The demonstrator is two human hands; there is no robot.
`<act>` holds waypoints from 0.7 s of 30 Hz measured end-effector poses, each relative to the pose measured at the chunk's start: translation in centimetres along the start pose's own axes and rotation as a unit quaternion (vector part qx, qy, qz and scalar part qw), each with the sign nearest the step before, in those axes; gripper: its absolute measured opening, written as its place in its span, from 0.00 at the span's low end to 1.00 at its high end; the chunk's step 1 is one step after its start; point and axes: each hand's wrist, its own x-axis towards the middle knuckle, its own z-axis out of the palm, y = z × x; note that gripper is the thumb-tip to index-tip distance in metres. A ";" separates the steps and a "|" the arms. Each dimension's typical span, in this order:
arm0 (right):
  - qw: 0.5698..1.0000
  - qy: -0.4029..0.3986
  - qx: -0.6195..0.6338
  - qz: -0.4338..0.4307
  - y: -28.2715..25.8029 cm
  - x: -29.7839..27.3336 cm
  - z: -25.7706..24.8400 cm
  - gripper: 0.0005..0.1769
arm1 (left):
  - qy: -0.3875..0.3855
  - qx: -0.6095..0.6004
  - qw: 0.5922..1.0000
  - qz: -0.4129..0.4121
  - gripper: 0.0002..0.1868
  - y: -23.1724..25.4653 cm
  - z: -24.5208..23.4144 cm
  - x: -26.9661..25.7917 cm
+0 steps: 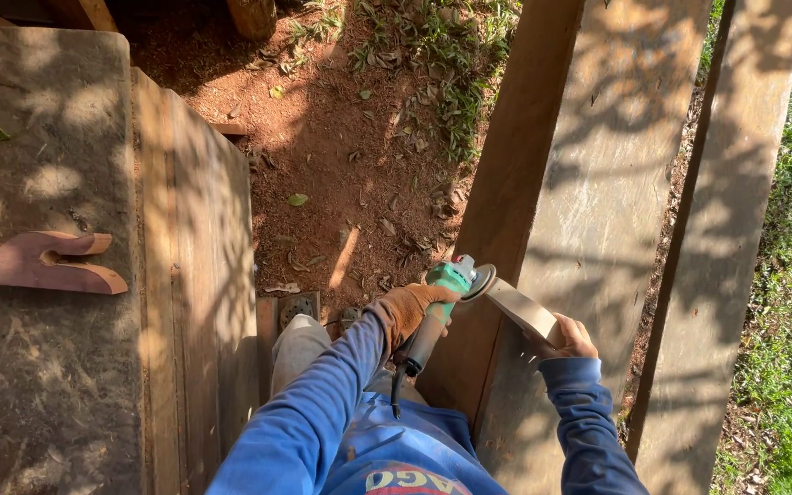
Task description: Sanding small wooden pieces using a power grinder at a workbench.
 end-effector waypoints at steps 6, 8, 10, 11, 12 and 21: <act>1.000 -0.003 0.008 0.007 0.2 -0.1 0.0 0.32 | -0.446 -0.124 0.880 -0.110 0.20 0.4 0.8 0.8; 1.000 -0.004 0.004 0.011 0.4 0.0 0.3 0.32 | -0.062 -0.017 0.998 0.013 0.22 -1.8 8.2 -2.3; 1.000 -0.003 0.000 0.014 0.7 0.1 0.5 0.32 | 0.332 0.097 0.929 0.134 0.25 -3.7 14.0 -3.4; 1.000 -0.004 -0.002 0.013 1.0 0.2 0.6 0.32 | 0.414 0.197 0.867 0.196 0.37 -4.7 16.0 -3.0; 1.000 -0.005 -0.006 0.013 1.3 0.2 0.7 0.32 | 0.485 0.291 0.784 0.255 0.51 -5.7 18.0 -2.5; 1.000 0.000 0.000 0.016 2.5 0.6 1.4 0.32 | 0.570 0.474 0.663 0.105 0.35 -5.4 26.2 -6.4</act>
